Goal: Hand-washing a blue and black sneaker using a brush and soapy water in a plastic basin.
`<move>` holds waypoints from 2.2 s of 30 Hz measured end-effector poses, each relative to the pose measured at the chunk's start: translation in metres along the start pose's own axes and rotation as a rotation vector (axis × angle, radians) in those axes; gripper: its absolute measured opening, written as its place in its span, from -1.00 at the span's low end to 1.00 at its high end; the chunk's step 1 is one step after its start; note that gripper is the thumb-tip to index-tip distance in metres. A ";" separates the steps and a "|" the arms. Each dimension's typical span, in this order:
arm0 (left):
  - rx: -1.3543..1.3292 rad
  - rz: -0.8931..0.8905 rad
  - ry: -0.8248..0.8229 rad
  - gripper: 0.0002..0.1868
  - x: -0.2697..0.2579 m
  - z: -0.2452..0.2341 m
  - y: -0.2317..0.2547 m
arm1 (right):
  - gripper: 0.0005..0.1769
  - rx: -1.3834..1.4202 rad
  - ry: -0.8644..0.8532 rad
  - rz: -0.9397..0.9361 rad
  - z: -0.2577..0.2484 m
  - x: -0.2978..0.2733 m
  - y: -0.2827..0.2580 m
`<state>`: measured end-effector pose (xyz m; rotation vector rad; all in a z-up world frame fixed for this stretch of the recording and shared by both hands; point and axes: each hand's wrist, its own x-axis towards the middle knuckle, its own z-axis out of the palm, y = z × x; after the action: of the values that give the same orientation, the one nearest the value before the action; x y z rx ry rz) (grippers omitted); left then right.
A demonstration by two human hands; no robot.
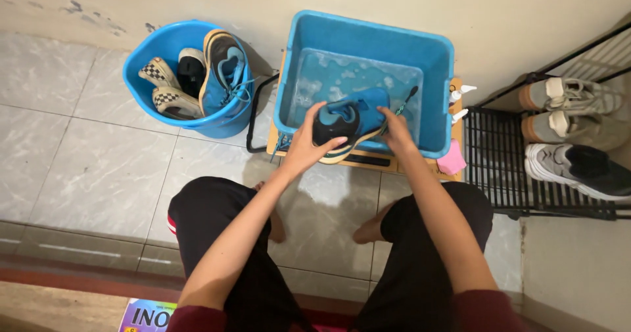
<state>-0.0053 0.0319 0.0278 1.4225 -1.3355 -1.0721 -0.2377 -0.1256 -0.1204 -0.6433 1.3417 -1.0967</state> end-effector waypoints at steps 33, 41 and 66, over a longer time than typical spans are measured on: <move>-0.019 -0.233 0.313 -0.30 0.026 0.030 -0.010 | -0.82 -0.747 0.011 -0.616 -0.096 -0.066 -0.055; -0.077 -0.286 0.352 -0.36 0.034 0.021 -0.004 | -0.66 -0.629 -0.210 -0.638 -0.052 -0.123 -0.050; -0.041 -0.001 0.531 -0.49 0.012 0.047 -0.029 | -0.34 -1.456 -0.222 -0.451 -0.040 -0.161 -0.056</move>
<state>-0.0437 0.0193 -0.0114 1.5380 -0.9219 -0.6494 -0.2712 0.0041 -0.0076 -2.1163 1.6956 -0.1493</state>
